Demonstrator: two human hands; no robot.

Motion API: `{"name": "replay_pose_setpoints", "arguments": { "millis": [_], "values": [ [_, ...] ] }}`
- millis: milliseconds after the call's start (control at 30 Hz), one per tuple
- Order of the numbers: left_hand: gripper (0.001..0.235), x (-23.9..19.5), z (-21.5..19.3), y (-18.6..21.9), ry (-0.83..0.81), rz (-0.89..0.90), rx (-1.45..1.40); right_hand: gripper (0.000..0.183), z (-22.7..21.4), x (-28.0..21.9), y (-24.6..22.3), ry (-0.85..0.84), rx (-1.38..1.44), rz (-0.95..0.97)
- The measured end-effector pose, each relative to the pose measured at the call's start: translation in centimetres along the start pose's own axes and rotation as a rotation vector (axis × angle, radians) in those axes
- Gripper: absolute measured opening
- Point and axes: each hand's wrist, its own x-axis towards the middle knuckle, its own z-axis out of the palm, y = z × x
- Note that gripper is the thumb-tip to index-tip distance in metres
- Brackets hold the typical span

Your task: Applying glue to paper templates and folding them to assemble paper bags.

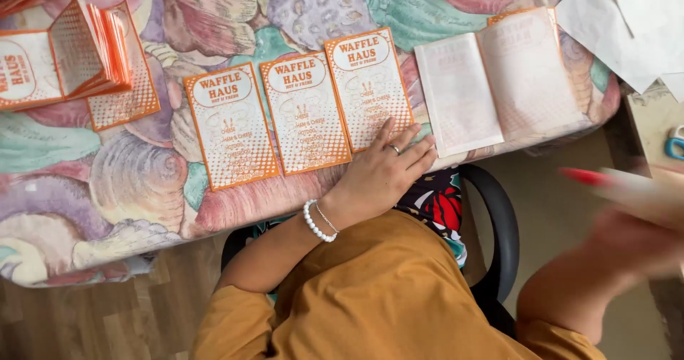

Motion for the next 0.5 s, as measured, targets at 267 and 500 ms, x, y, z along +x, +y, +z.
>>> {"name": "replay_pose_setpoints", "arguments": {
  "millis": [267, 500],
  "values": [
    [0.046, -0.3, 0.4, 0.3, -0.042, -0.035, 0.067, 0.063, 1.4, 0.5, -12.1, -0.449, 1.206, 0.651],
    [0.048, -0.3, 0.5, 0.3, -0.073, -0.009, 0.130, 0.044, -0.3, 2.8, -16.5, -0.652, 1.097, 0.634]
  ]
}}
